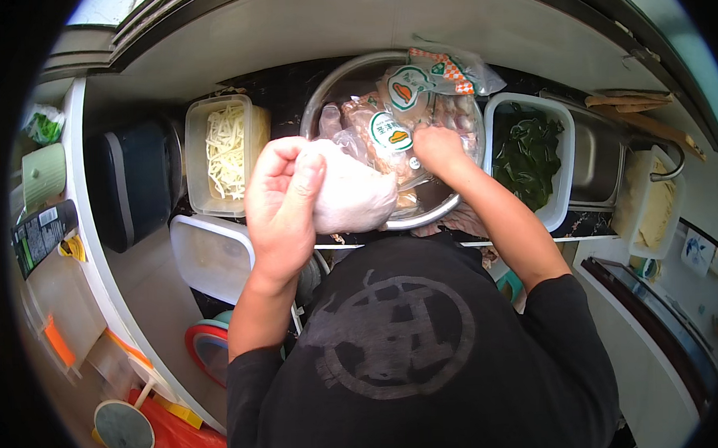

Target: The person cleans a raw chicken by hand and using tweezers. They pluck and scrape at the skin of the chicken while holding it above a bowl.

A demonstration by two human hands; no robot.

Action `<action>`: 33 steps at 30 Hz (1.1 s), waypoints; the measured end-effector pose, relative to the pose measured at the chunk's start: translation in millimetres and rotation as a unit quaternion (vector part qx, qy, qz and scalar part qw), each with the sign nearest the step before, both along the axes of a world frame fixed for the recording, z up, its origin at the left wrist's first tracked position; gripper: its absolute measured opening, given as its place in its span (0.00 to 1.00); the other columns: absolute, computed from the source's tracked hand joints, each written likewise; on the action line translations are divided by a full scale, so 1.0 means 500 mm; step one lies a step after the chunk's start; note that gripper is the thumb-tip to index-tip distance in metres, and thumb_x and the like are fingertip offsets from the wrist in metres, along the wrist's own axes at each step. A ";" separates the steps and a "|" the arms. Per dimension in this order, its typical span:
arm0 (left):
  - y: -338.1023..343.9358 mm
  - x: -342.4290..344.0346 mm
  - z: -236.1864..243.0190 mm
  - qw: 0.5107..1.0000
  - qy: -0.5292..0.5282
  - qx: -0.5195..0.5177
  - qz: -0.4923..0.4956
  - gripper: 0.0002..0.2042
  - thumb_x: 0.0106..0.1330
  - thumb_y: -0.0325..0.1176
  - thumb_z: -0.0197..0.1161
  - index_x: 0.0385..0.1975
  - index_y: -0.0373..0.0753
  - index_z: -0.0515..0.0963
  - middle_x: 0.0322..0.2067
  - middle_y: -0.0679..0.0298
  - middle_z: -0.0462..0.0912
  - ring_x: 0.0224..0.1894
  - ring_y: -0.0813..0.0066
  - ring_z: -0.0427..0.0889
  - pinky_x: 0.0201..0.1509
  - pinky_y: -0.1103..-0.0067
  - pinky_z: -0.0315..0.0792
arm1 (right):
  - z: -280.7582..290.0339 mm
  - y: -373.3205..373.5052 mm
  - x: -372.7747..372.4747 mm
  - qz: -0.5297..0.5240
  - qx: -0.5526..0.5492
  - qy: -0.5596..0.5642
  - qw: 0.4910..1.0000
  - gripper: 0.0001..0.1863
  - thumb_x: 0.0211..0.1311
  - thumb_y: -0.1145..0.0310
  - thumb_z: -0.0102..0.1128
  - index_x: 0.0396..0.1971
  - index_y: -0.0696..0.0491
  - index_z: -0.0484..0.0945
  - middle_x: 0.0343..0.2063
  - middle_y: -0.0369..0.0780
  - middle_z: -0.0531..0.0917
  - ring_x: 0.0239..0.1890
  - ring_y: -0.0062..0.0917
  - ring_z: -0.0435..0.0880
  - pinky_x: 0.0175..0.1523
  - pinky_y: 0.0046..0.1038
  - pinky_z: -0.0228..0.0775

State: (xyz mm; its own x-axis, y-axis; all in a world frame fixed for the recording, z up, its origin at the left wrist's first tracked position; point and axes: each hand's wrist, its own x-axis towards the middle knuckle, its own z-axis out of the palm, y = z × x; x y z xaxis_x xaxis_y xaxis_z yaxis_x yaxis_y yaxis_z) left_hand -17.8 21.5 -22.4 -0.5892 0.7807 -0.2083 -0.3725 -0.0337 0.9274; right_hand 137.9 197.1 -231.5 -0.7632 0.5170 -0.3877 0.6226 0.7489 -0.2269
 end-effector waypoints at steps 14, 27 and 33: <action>-0.002 -0.010 -0.010 0.999 -0.012 -0.037 -0.016 0.06 0.71 0.25 0.58 0.43 0.31 0.74 0.37 0.65 0.82 0.38 0.85 0.79 0.45 0.85 0.74 | 0.302 -0.008 0.020 0.039 0.021 0.312 0.949 0.04 0.61 0.73 0.56 0.35 0.56 0.76 0.29 0.47 0.81 0.27 0.39 0.84 0.27 0.35 0.73; 0.008 0.008 -0.003 0.997 0.044 0.013 -0.063 0.06 0.70 0.24 0.56 0.42 0.29 0.75 0.42 0.63 0.77 0.44 0.81 0.75 0.52 0.82 0.69 | 0.407 -0.092 -0.024 0.075 -0.013 0.464 0.883 0.09 0.55 0.74 0.63 0.35 0.58 0.75 0.23 0.41 0.74 0.23 0.34 0.78 0.25 0.33 0.69; 0.004 0.012 0.001 0.997 0.038 0.019 -0.058 0.06 0.70 0.24 0.56 0.42 0.29 0.76 0.42 0.62 0.77 0.44 0.80 0.75 0.52 0.82 0.69 | 0.401 -0.099 -0.025 0.075 0.000 0.475 0.877 0.09 0.55 0.74 0.63 0.35 0.58 0.76 0.23 0.40 0.74 0.23 0.33 0.78 0.25 0.32 0.69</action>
State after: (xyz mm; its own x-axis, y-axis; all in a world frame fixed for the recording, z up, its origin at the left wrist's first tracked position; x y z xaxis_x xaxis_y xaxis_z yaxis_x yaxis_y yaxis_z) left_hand -11.6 23.3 -21.9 -0.5075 0.8510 -0.1351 -0.3053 -0.0309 0.9518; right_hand 125.4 147.5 -31.0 -0.8009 0.3841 0.4594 0.0476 0.8055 -0.5907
